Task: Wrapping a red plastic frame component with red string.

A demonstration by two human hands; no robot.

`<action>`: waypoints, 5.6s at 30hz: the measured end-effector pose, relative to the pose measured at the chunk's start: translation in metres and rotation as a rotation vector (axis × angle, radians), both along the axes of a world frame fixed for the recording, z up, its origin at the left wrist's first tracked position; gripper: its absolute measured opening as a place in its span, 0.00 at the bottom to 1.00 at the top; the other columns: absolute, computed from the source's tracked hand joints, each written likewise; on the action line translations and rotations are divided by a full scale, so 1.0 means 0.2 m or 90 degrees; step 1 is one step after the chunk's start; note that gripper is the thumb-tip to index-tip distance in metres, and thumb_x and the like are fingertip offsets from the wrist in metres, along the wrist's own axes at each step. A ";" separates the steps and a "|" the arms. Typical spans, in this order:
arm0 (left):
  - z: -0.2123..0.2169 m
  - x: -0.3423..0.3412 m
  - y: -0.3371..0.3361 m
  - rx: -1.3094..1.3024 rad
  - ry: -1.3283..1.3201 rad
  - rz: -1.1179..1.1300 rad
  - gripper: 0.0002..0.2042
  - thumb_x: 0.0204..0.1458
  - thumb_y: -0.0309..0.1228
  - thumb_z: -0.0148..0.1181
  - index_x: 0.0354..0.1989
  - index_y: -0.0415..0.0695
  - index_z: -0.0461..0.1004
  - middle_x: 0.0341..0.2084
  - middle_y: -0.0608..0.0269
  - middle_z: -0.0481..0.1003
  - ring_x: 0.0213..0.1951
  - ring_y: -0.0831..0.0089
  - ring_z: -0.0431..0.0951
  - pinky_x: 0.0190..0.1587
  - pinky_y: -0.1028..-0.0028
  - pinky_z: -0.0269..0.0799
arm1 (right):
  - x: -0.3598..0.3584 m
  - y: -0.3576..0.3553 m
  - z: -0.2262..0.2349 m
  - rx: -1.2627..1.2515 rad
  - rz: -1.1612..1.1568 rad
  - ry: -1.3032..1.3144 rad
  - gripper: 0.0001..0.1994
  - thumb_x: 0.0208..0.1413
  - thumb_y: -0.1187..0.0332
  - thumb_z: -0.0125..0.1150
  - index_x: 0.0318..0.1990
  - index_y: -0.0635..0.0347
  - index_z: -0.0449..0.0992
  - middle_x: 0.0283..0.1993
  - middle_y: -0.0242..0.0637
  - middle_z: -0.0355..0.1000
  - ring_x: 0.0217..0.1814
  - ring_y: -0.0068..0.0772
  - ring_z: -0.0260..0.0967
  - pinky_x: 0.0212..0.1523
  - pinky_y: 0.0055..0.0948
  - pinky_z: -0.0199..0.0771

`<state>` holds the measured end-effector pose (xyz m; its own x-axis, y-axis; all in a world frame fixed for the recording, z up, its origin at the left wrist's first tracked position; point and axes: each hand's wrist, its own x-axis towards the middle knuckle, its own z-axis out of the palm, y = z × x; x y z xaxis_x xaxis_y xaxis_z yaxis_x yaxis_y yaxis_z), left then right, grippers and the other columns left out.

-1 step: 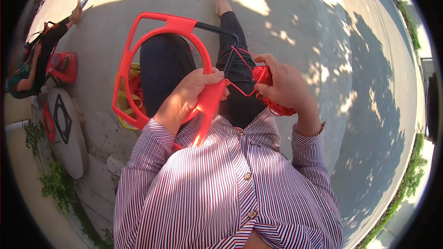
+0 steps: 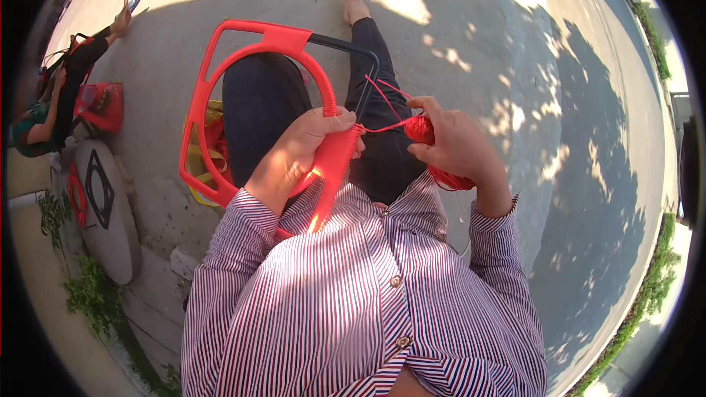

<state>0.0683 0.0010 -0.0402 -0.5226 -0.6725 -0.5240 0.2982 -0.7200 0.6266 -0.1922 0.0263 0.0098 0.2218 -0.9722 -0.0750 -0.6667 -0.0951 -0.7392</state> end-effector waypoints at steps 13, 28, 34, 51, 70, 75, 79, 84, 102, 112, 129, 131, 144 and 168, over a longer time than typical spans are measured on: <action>0.05 0.07 -0.03 0.013 0.022 0.081 0.12 0.56 0.33 0.60 0.36 0.33 0.72 0.25 0.50 0.77 0.27 0.64 0.80 0.32 0.68 0.79 | -0.57 0.75 -0.57 0.193 -0.156 -1.290 0.19 0.62 0.51 0.52 0.40 0.61 0.64 0.20 0.29 0.63 0.20 0.23 0.61 0.28 0.28 0.65; 0.09 0.00 -0.01 0.033 0.009 0.141 0.09 0.52 0.28 0.56 0.40 0.40 0.69 0.29 0.52 0.75 0.26 0.62 0.78 0.32 0.65 0.79 | -0.52 0.38 -0.64 0.341 -0.428 -1.144 0.23 0.59 0.70 0.47 0.58 0.77 0.61 0.55 0.62 0.68 0.57 0.53 0.70 0.59 0.46 0.72; 0.01 0.02 0.02 -0.061 -0.006 0.152 0.20 0.53 0.31 0.55 0.54 0.38 0.64 0.50 0.54 0.69 0.40 0.64 0.77 0.38 0.64 0.80 | -0.05 -0.13 -0.06 0.287 -0.026 -0.850 0.29 0.58 0.71 0.57 0.64 0.74 0.55 0.49 0.57 0.73 0.47 0.42 0.76 0.49 0.32 0.78; -0.01 -0.04 -0.01 -0.186 0.092 0.227 0.28 0.66 0.48 0.33 0.65 0.39 0.58 0.56 0.50 0.70 0.58 0.57 0.69 0.63 0.61 0.61 | 0.02 -0.33 -0.33 0.056 -0.287 -0.514 0.19 0.56 0.54 0.63 0.43 0.64 0.79 0.38 0.36 0.78 0.40 0.22 0.72 0.34 0.21 0.68; -0.09 -0.02 0.00 -0.042 0.076 0.077 0.29 0.62 0.52 0.47 0.56 0.35 0.66 0.46 0.55 0.73 0.45 0.68 0.74 0.50 0.66 0.72 | -0.08 0.05 -0.39 0.024 -0.225 -0.835 0.19 0.37 0.66 0.61 0.38 0.65 0.70 0.50 0.47 0.71 0.53 0.43 0.69 0.58 0.41 0.66; -0.09 -0.03 0.00 -0.011 0.072 0.049 0.21 0.59 0.42 0.57 0.49 0.35 0.69 0.39 0.56 0.75 0.39 0.71 0.77 0.43 0.69 0.77 | -0.38 0.26 -0.26 0.019 -0.097 -1.083 0.23 0.42 0.61 0.61 0.44 0.67 0.68 0.39 0.45 0.70 0.45 0.43 0.68 0.56 0.45 0.68; -0.08 -0.01 -0.01 0.012 0.041 -0.008 0.12 0.55 0.30 0.62 0.42 0.35 0.72 0.31 0.55 0.77 0.32 0.67 0.80 0.36 0.70 0.80 | -0.49 0.30 -0.12 -0.068 0.113 -1.102 0.25 0.45 0.55 0.62 0.44 0.67 0.68 0.38 0.44 0.67 0.41 0.40 0.66 0.53 0.46 0.73; 0.00 -0.05 -0.01 -0.012 -0.027 -0.070 0.08 0.55 0.27 0.62 0.38 0.36 0.73 0.29 0.50 0.78 0.30 0.65 0.81 0.35 0.69 0.80 | -0.36 0.25 -0.13 0.050 -0.208 -0.922 0.24 0.51 0.55 0.61 0.42 0.70 0.66 0.50 0.49 0.64 0.48 0.40 0.69 0.46 0.41 0.82; 0.03 -0.06 -0.04 0.033 -0.015 -0.019 0.06 0.56 0.27 0.60 0.36 0.38 0.72 0.27 0.56 0.76 0.29 0.70 0.81 0.32 0.73 0.81 | 0.04 0.42 -0.11 0.310 -0.043 -0.665 0.17 0.46 0.61 0.73 0.37 0.62 0.73 0.31 0.27 0.70 0.32 0.18 0.65 0.35 0.21 0.66; -0.02 0.04 -0.04 0.012 0.019 0.058 0.05 0.55 0.27 0.60 0.34 0.40 0.71 0.27 0.56 0.76 0.28 0.68 0.80 0.31 0.70 0.80 | -1.08 0.43 -0.06 -0.089 -0.290 -1.020 0.17 0.66 0.57 0.48 0.40 0.65 0.68 0.32 0.43 0.71 0.39 0.39 0.73 0.44 0.41 0.76; 0.06 0.00 0.00 0.037 0.040 0.006 0.05 0.56 0.26 0.59 0.35 0.40 0.70 0.26 0.54 0.76 0.28 0.67 0.80 0.31 0.69 0.81 | 0.16 0.01 -0.14 0.251 0.147 -0.048 0.42 0.42 0.73 0.65 0.69 0.59 0.55 0.49 0.49 0.74 0.52 0.49 0.72 0.53 0.37 0.70; 0.04 -0.02 0.01 0.036 0.057 -0.016 0.06 0.56 0.27 0.60 0.34 0.40 0.69 0.26 0.53 0.76 0.28 0.66 0.80 0.31 0.69 0.81 | 0.18 -0.07 -0.17 0.132 0.066 -0.132 0.49 0.42 0.74 0.64 0.73 0.58 0.41 0.47 0.49 0.74 0.49 0.44 0.74 0.52 0.34 0.71; 0.02 -0.09 0.02 -0.008 0.083 -0.069 0.08 0.56 0.30 0.61 0.34 0.42 0.68 0.25 0.50 0.77 0.26 0.64 0.80 0.29 0.69 0.79 | 0.31 -0.21 -0.19 0.140 -0.002 -0.689 0.36 0.50 0.81 0.63 0.67 0.58 0.55 0.46 0.32 0.69 0.46 0.20 0.68 0.49 0.23 0.71; 0.02 -0.04 -0.04 0.002 0.004 0.001 0.06 0.56 0.28 0.60 0.32 0.40 0.70 0.26 0.55 0.75 0.28 0.68 0.80 0.32 0.70 0.81 | -0.37 0.18 -0.05 0.132 -0.074 -0.291 0.29 0.44 0.67 0.69 0.54 0.63 0.64 0.32 0.34 0.71 0.33 0.25 0.69 0.41 0.28 0.72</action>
